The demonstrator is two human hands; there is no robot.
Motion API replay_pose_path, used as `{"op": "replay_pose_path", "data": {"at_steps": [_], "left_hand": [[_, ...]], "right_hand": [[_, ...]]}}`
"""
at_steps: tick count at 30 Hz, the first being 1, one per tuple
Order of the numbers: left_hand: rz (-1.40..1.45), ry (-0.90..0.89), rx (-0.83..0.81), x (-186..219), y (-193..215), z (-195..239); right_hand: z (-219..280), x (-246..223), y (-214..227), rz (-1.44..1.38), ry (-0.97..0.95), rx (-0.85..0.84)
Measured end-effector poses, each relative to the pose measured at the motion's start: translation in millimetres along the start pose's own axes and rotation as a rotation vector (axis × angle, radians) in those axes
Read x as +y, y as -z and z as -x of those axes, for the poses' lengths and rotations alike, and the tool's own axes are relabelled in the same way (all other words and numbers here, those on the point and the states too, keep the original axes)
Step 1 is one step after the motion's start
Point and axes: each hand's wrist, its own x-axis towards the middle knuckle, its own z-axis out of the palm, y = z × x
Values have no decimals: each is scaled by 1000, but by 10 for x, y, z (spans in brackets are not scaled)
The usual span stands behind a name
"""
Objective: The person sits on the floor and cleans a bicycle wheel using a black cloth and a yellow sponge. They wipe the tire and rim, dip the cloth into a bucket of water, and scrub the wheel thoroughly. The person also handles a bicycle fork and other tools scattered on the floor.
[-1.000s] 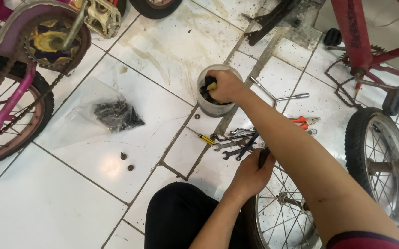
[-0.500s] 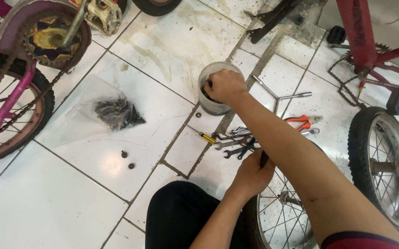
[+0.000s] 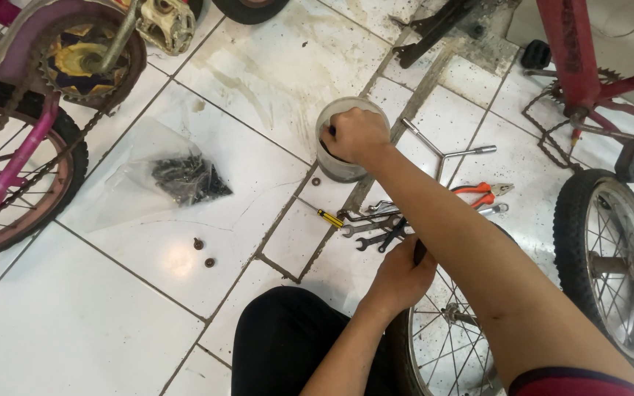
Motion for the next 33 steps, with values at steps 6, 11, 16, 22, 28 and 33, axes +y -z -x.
{"op": "replay_pose_path", "data": {"at_steps": [6,11,16,22,28,33], "left_hand": [[-38,20,-9,-152,-27,-94],[-43,38,0,-93,-37,-48],[-34,33,21,-147,-63,-88],[-47,45,19,-139,-69,-97],[-62,43,15,-225,-85,-158],[-51,31,0,-152,-56,-121]], "right_hand": [[-112,119,-2,-298,-102,-148],[27,136,262,-390,-64,-183],[-10,251,112,-421,-139,-158],[-67,380,-50,-469,-103,-128],[-56,285,-8,-546,8,8],[237,-11,379,-631,-114,140]]}}
